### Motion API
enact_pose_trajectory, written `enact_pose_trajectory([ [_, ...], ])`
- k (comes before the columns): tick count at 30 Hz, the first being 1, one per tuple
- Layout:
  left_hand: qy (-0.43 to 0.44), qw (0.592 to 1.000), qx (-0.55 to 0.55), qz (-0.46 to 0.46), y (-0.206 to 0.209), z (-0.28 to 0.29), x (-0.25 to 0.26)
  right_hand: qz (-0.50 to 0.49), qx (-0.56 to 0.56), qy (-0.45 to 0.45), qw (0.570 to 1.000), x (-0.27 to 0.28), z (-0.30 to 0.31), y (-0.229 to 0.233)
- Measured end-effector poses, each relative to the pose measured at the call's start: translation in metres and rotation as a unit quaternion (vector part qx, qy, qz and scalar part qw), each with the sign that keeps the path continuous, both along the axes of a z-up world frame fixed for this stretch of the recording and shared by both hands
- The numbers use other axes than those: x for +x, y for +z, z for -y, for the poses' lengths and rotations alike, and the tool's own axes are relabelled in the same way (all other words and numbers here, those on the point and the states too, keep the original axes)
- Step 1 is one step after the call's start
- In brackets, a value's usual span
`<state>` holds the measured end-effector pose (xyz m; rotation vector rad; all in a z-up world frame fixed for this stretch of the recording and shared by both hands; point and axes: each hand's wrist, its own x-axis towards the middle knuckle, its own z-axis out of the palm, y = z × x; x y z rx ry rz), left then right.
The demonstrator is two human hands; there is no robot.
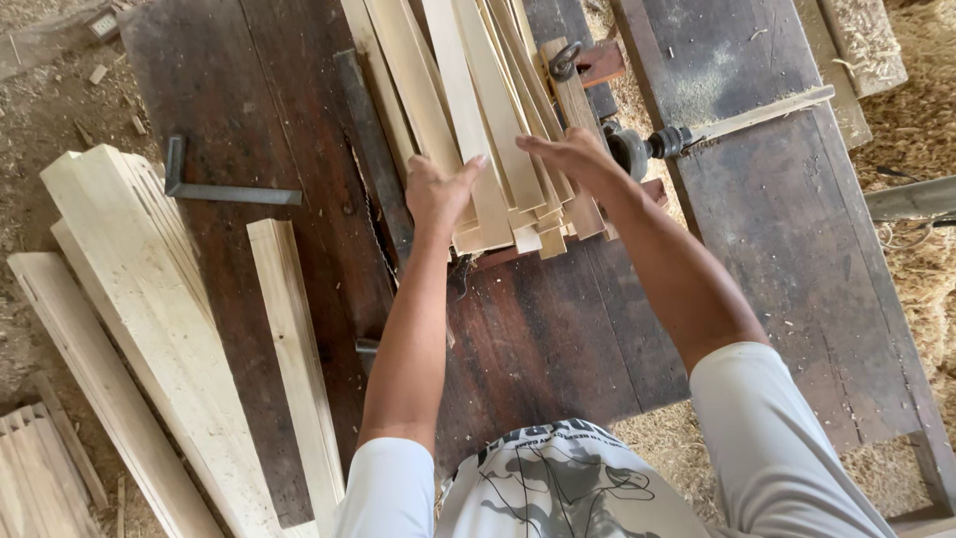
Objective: The person uses a hammer to drive nails into a thin wooden strip, securing it to a larger wooden workbench. After securing the strip, the person gathers a stack of thin wooden planks from the floor and places them onto the workbench.
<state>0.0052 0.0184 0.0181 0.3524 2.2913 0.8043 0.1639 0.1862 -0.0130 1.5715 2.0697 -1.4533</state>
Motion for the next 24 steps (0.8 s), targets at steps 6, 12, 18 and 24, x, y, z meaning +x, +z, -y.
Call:
enact_pose_trajectory([
  [6,0.051,0.994,0.084,0.042,0.005,0.002,-0.002,-0.073,-0.056,0.003,0.996,-0.005,-0.004,-0.01],
  [12,0.069,0.978,0.131,0.149,-0.002,0.009,-0.016,-0.061,-0.053,0.036,0.996,-0.019,0.01,0.007],
  [18,0.045,0.967,0.172,0.184,-0.008,0.011,-0.012,-0.073,-0.023,0.065,0.995,-0.022,0.027,0.026],
  [24,0.042,0.966,0.171,0.188,0.005,0.025,0.014,-0.101,-0.069,-0.012,0.992,-0.009,0.05,0.022],
])
